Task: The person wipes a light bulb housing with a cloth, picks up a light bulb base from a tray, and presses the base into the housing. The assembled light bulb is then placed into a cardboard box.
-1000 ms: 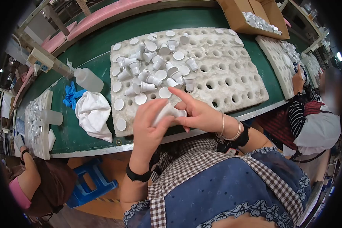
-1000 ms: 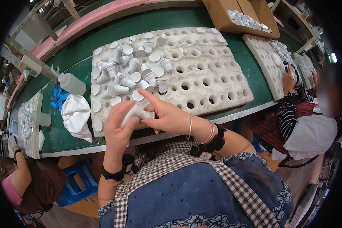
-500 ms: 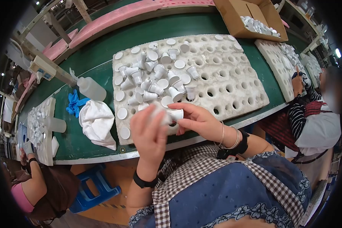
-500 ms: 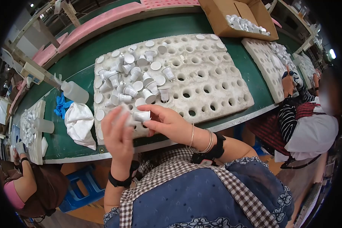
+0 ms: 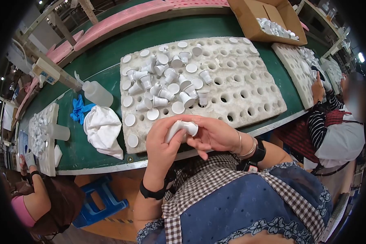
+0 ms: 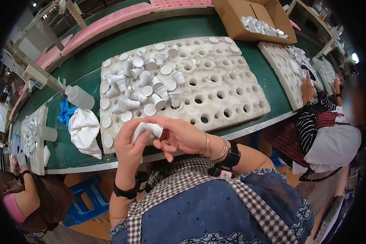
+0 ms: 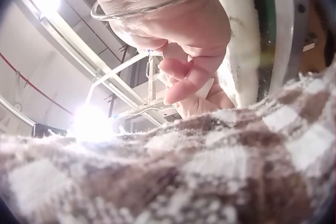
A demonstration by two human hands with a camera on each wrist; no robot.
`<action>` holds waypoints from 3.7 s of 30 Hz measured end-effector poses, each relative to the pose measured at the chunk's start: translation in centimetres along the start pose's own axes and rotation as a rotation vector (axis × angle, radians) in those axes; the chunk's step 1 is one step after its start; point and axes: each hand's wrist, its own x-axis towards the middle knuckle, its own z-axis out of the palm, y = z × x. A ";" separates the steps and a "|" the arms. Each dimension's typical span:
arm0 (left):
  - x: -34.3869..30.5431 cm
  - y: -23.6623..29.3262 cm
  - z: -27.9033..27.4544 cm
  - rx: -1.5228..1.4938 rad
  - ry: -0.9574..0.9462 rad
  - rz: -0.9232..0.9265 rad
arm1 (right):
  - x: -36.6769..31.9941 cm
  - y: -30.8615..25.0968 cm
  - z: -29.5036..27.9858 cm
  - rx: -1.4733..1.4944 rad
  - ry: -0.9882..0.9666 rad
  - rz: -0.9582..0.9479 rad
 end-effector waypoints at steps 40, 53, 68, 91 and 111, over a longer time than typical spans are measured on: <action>-0.2 -2.4 -8.7 0.899 0.561 0.187 | -0.4 -1.3 2.2 -0.480 0.346 -0.060; -4.8 -2.7 -17.3 0.255 0.473 -0.453 | 6.4 -0.8 5.2 -1.323 0.090 -0.092; -4.2 -1.9 -14.4 -0.291 0.818 -0.104 | 6.5 -1.5 7.2 -0.936 -0.117 0.106; -7.2 2.7 -13.6 0.218 0.788 -0.206 | -4.2 -27.3 -8.7 -1.655 1.042 -0.340; -7.3 -0.3 -11.6 -0.062 0.456 -0.203 | -8.6 -23.8 -18.4 -2.118 1.658 -0.112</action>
